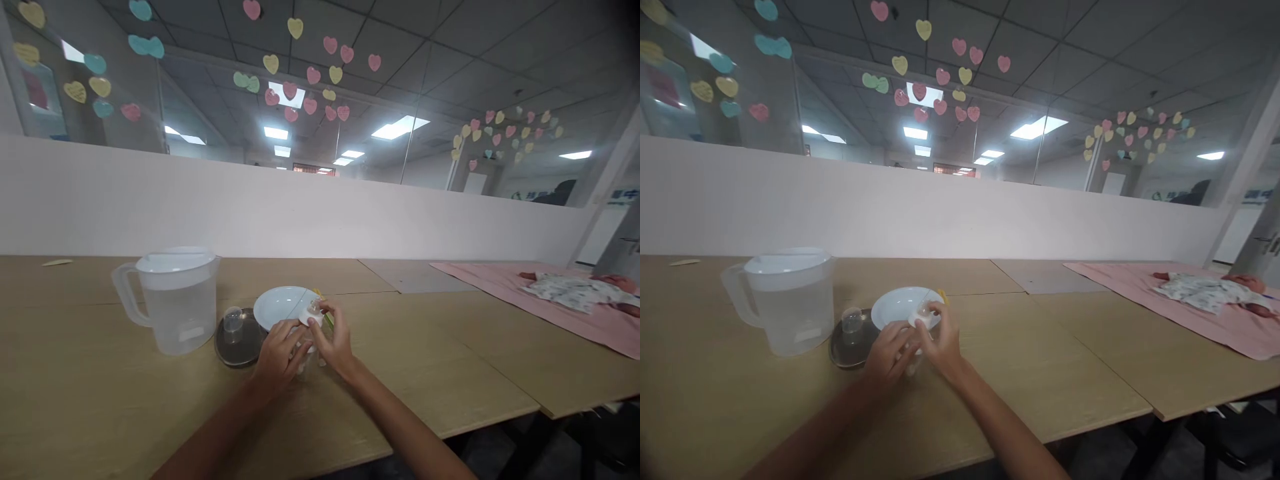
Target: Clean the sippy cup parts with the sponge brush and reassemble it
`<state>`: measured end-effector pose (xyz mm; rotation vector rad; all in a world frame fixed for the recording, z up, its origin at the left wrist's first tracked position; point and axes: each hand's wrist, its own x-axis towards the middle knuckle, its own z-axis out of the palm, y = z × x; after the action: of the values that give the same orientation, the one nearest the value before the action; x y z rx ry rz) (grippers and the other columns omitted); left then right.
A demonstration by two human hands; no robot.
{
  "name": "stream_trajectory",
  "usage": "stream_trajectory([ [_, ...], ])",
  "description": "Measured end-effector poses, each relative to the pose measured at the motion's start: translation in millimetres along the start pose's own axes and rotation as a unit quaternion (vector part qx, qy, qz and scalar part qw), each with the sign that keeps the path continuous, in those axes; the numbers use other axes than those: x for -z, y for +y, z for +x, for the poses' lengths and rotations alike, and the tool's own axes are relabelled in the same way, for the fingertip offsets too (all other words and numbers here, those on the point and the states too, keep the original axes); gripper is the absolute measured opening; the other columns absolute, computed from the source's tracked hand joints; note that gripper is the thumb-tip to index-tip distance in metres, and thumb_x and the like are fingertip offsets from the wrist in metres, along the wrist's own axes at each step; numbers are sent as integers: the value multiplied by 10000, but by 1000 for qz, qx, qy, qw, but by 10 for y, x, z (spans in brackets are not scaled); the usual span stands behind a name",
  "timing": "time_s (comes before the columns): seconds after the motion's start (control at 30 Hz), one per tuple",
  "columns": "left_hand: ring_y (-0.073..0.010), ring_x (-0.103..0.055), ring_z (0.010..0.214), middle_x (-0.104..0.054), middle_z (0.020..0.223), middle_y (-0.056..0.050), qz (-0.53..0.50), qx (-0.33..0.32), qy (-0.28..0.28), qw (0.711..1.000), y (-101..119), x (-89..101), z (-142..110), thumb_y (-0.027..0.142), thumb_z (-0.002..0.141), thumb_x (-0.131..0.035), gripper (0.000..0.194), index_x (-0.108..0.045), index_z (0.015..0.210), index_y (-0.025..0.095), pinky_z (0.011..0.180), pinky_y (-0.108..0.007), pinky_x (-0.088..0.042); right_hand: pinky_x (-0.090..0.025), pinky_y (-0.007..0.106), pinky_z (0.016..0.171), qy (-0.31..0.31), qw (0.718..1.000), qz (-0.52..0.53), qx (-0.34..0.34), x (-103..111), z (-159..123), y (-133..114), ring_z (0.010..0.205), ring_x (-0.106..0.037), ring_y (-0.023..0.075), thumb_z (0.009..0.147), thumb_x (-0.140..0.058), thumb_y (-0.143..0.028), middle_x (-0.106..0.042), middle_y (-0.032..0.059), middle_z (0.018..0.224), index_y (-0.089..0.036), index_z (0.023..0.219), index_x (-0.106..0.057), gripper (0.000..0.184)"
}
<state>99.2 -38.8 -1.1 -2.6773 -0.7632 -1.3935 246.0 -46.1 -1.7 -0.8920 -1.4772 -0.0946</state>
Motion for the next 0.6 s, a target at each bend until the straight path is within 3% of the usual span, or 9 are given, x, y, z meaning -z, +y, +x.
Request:
stream_trajectory([
  [0.2,-188,-516,965,-575,1084,-83,-93,47,-14,994,11,64,-1,276,870,-417,249,-609,1002,187,844,-320,-410,-449,386,851,-2,996,19,91,-26,-117,72,985,-541,209,778,-514,-189,-558,99,1019,-187,1103,-431,336],
  [0.4,-191,-542,933,-608,1040,-79,-180,116,0,977,39,5,12,313,835,-480,264,-604,1027,182,813,-303,-428,-457,417,847,23,992,32,118,-78,-196,173,989,-555,221,767,-511,-176,-558,111,1043,-192,1128,-411,375],
  [0.6,-193,-575,909,-636,974,-58,-290,234,49,927,33,-11,30,316,777,-540,248,-592,965,164,795,-290,-444,-466,430,830,33,990,10,134,-71,-201,189,984,-560,228,770,-499,-176,-559,118,1051,-196,1137,-401,380],
])
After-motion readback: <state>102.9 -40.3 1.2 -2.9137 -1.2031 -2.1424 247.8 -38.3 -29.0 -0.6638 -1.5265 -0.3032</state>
